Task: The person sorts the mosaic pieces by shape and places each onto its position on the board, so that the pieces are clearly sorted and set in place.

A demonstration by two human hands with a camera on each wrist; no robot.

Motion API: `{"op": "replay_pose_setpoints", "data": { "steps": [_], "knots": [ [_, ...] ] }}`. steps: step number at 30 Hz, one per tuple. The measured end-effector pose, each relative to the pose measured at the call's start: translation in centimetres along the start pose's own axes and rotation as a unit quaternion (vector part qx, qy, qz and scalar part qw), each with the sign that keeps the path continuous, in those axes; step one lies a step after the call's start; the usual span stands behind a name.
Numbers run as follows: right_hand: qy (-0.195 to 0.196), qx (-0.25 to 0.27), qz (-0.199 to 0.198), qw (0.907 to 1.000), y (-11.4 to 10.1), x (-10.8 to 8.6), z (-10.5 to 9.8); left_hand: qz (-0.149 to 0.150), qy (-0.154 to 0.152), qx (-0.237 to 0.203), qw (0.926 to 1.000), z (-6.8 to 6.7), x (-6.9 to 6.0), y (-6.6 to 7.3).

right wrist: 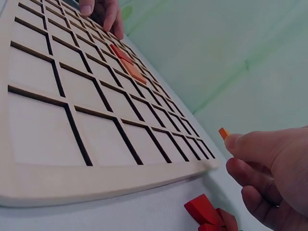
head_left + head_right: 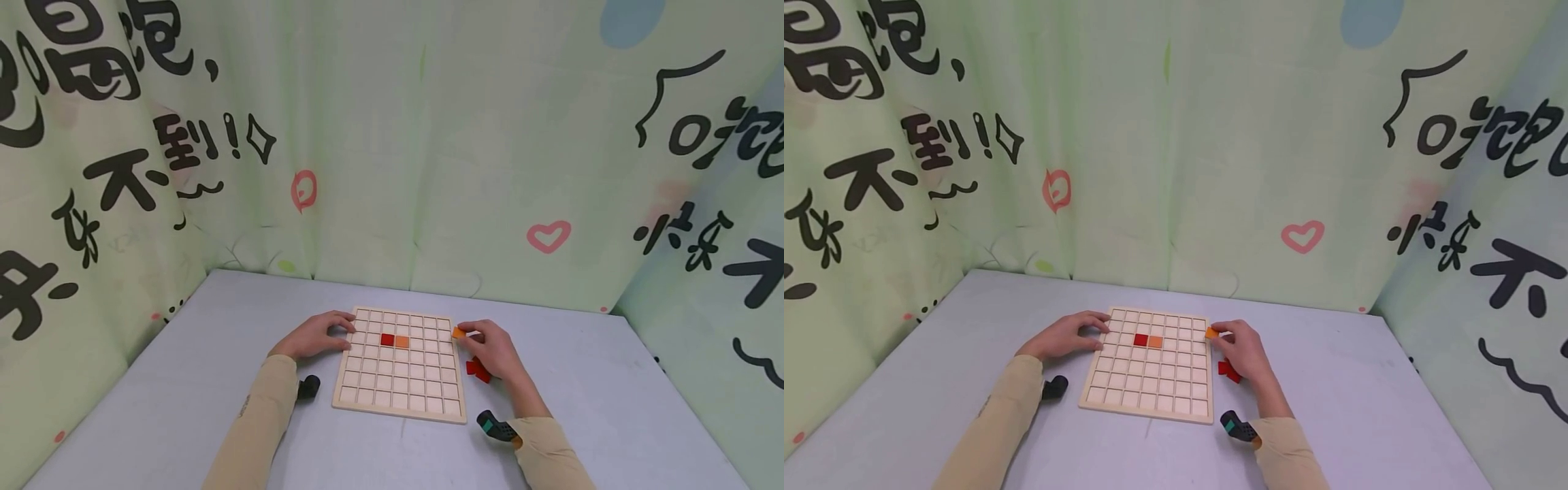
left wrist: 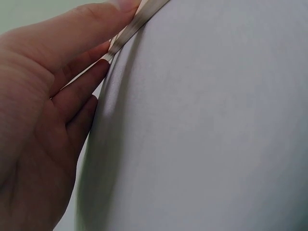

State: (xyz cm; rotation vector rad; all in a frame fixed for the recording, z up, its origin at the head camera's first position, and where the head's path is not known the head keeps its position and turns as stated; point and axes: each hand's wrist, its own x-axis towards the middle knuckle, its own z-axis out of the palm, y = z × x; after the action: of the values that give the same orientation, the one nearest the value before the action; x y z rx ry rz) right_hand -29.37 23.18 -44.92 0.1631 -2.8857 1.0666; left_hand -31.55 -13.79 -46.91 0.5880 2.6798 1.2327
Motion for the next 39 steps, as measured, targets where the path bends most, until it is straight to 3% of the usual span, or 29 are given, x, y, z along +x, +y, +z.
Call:
{"op": "replay_pose_setpoints", "data": {
  "steps": [19,27,39],
  "knots": [
    [-0.029,0.011,-0.059,0.9978,-2.6,0.3,1.8,0.0,-0.003,0.003,1.0,0.2,0.0,-0.1],
    [-0.045,0.003,-0.116,0.9923,-3.3,0.4,2.6,0.007,-0.002,0.008,0.9999,0.0,0.0,0.1],
    [-0.051,-0.019,-0.142,0.9884,-3.9,0.7,3.9,0.006,-0.003,0.005,1.0,0.0,0.1,0.0]
  ]
}}
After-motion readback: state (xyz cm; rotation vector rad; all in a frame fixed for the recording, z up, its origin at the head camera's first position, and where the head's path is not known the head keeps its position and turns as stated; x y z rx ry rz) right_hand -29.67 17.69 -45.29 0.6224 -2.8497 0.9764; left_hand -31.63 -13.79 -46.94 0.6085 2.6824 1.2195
